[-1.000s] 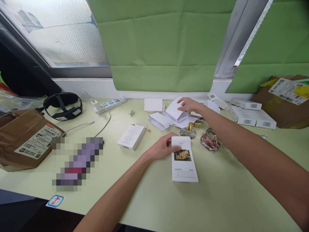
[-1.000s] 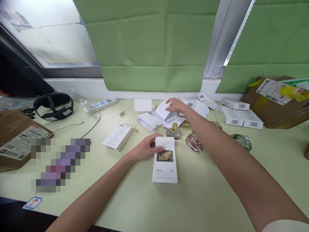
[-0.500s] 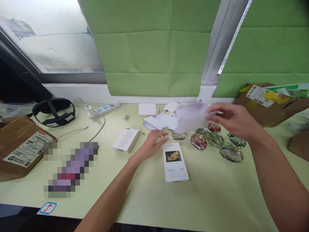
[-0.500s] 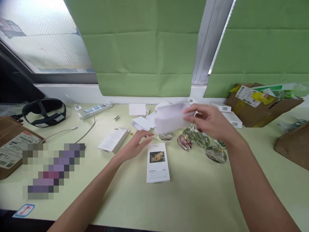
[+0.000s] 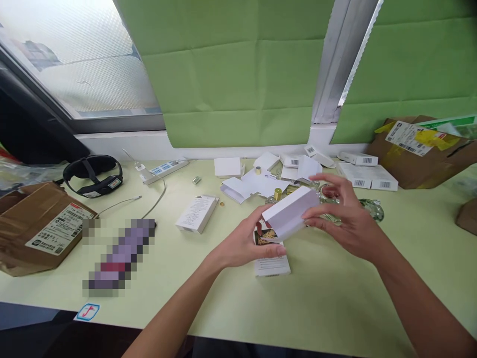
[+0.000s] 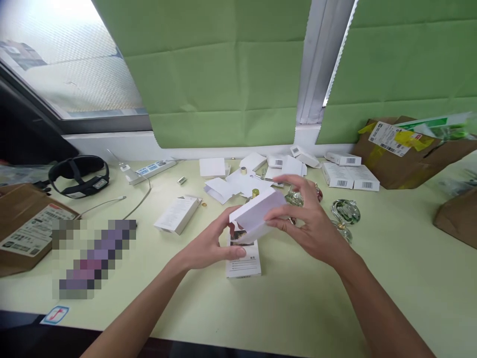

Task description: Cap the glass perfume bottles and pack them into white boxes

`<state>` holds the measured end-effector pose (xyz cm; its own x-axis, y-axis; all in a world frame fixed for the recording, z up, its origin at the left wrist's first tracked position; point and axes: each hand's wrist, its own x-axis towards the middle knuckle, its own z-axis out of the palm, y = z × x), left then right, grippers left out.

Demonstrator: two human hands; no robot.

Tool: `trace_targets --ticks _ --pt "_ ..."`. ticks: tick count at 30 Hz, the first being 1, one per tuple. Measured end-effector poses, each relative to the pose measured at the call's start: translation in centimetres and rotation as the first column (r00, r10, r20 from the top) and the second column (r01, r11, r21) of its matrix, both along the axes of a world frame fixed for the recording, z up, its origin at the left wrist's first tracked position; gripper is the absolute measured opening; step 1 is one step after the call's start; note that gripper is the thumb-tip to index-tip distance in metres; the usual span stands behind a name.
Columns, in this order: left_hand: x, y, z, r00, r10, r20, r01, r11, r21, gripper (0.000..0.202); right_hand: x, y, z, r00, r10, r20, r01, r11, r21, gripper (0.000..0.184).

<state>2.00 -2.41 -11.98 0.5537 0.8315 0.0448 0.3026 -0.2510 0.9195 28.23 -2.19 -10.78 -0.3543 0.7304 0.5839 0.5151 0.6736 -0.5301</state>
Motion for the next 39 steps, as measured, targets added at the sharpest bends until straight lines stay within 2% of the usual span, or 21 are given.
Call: trace_targets --ticks 2,4,7,9,10,11,12,14,15,16,18,20,22,25,28,32,34,39 --pt "0.8 0.8 0.2 0.996 0.091 0.013 -0.092 0.991 0.095 0.072 -0.5 0.8 -0.4 0.986 0.051 -0.159 -0.066 0.994 -0.089 0.006" --pt "1.9 1.8 0.3 0.979 0.190 0.070 -0.199 0.967 0.162 0.065 -0.9 1.6 -1.1 0.933 0.086 -0.349 -0.159 0.970 -0.186 0.004" --pt "2.9 2.9 -0.2 0.945 0.284 0.159 -0.312 0.931 0.189 0.054 -1.1 2.1 -2.4 0.879 0.008 -0.476 -0.180 0.932 -0.316 0.030" --pt "3.0 3.2 -0.7 0.944 0.275 0.182 -0.303 0.940 0.155 0.049 -0.6 1.9 -2.9 0.904 -0.010 -0.427 -0.215 0.853 -0.475 0.049" --pt "2.8 3.3 -0.9 0.952 0.245 0.185 -0.269 0.956 0.120 0.050 -0.4 1.6 -3.1 0.914 0.019 -0.406 -0.270 0.774 -0.573 0.054" --pt "2.5 3.4 -1.0 0.962 0.198 0.186 -0.217 0.973 0.083 0.052 -0.1 1.4 -3.2 0.907 0.060 -0.417 -0.349 0.662 -0.664 0.056" --pt "2.2 3.4 -1.0 0.972 0.144 0.184 -0.157 0.986 0.056 0.054 0.1 1.2 -3.3 0.883 0.092 -0.459 -0.435 0.528 -0.730 0.057" --pt "1.8 3.5 -1.0 0.983 0.044 0.177 -0.055 0.997 0.056 0.058 0.2 0.9 -3.6 0.800 0.100 -0.591 -0.593 0.271 -0.758 0.063" --pt "1.8 3.5 -1.0 0.984 0.011 0.179 -0.026 0.996 0.084 0.058 0.1 0.8 -3.8 0.752 0.080 -0.654 -0.657 0.174 -0.734 0.066" --pt "1.8 3.6 -1.0 0.983 -0.006 0.186 -0.018 0.992 0.124 0.057 0.0 0.8 -4.0 0.709 0.057 -0.703 -0.705 0.100 -0.702 0.066" --pt "2.1 3.6 -1.3 0.980 0.010 0.198 -0.054 0.974 0.219 0.053 -0.5 0.9 -4.5 0.640 0.028 -0.768 -0.768 -0.004 -0.640 0.061" --pt "2.5 3.7 -2.0 0.979 0.069 0.194 -0.127 0.943 0.308 0.050 -0.9 1.0 -4.9 0.600 0.004 -0.800 -0.799 -0.057 -0.599 0.061" --pt "2.7 3.6 -3.0 0.971 0.133 0.199 -0.201 0.905 0.376 0.050 -1.1 1.0 -5.1 0.593 -0.005 -0.806 -0.805 -0.034 -0.592 0.060" --pt "2.8 3.2 -4.3 0.947 0.194 0.256 -0.289 0.863 0.414 0.048 -1.2 1.0 -5.1 0.584 0.005 -0.812 -0.810 0.071 -0.582 0.059" --pt "3.0 2.5 -5.1 0.927 0.215 0.306 -0.323 0.873 0.364 0.053 -1.3 0.8 -5.1 0.587 0.025 -0.809 -0.796 0.197 -0.572 0.059" --pt "3.4 1.7 -5.5 0.928 0.155 0.339 -0.270 0.907 0.323 0.068 -1.4 0.7 -5.6 0.684 0.004 -0.729 -0.688 0.337 -0.643 0.067" --pt "3.6 1.6 -5.5 0.939 0.110 0.327 -0.229 0.907 0.354 0.067 -1.5 0.6 -6.0 0.716 0.020 -0.697 -0.653 0.371 -0.660 0.069" --pt "3.3 1.9 -5.3 0.946 0.012 0.323 -0.158 0.889 0.429 0.071 -1.3 0.7 -6.4 0.706 0.120 -0.698 -0.681 0.389 -0.621 0.074"
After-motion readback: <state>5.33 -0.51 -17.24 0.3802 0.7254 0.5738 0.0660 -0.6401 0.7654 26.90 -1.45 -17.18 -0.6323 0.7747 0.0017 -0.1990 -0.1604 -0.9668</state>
